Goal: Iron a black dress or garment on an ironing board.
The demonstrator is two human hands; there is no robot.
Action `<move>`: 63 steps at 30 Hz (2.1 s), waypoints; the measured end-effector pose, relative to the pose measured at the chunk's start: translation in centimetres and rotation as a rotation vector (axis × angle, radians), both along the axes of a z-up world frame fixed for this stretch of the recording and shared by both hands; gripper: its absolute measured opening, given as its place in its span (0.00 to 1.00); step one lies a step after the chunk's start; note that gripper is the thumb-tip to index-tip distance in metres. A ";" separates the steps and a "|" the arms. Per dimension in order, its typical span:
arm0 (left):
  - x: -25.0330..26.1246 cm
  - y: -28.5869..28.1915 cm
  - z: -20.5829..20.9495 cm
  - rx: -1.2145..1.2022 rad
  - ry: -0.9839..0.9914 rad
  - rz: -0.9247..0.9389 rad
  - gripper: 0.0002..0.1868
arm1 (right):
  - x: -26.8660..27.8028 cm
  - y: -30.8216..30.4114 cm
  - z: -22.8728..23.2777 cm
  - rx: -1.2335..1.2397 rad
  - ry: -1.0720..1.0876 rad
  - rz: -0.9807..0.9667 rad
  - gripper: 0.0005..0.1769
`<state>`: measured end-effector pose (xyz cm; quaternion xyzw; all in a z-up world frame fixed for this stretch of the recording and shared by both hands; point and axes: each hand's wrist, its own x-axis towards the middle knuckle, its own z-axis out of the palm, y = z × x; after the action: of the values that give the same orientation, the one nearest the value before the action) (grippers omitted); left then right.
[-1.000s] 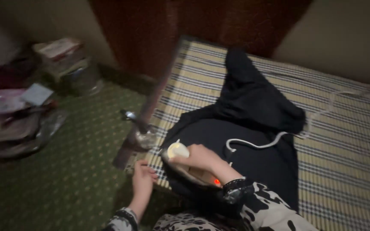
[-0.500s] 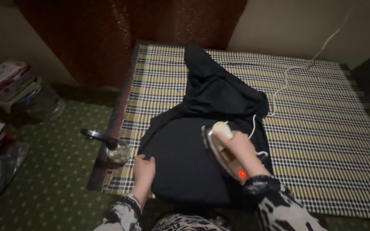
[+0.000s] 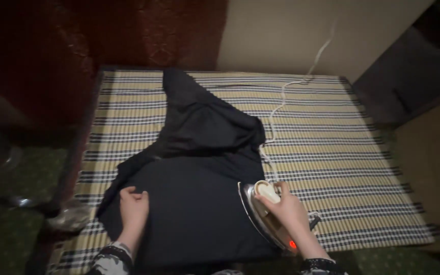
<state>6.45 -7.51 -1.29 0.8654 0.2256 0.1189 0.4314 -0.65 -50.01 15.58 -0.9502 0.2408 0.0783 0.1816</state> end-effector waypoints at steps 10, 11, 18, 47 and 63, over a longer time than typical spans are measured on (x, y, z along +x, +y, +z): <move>3.6 -13.4 4.4 -0.068 -0.027 -0.106 0.24 | 1.1 -9.9 0.3 -0.183 -0.045 0.030 0.47; 3.9 -14.5 4.7 -0.076 -0.007 -0.125 0.25 | 1.5 -11.3 0.3 -0.151 -0.059 0.015 0.47; 4.9 -18.4 4.8 -0.086 0.065 -0.133 0.26 | 7.3 -20.3 0.3 -0.134 0.006 0.000 0.46; 1.1 -27.3 12.5 0.396 0.198 -0.442 0.21 | 0.1 -29.4 -12.3 0.878 -1.325 -0.348 0.36; 4.0 -32.5 11.4 0.950 -0.048 -1.307 0.13 | -5.5 -26.7 -5.6 0.604 -0.910 -0.342 0.29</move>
<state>10.41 -39.96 10.13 0.9106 -0.4096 -0.0557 0.0047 -6.13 -76.72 9.96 -0.7416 0.2558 -0.3038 0.5407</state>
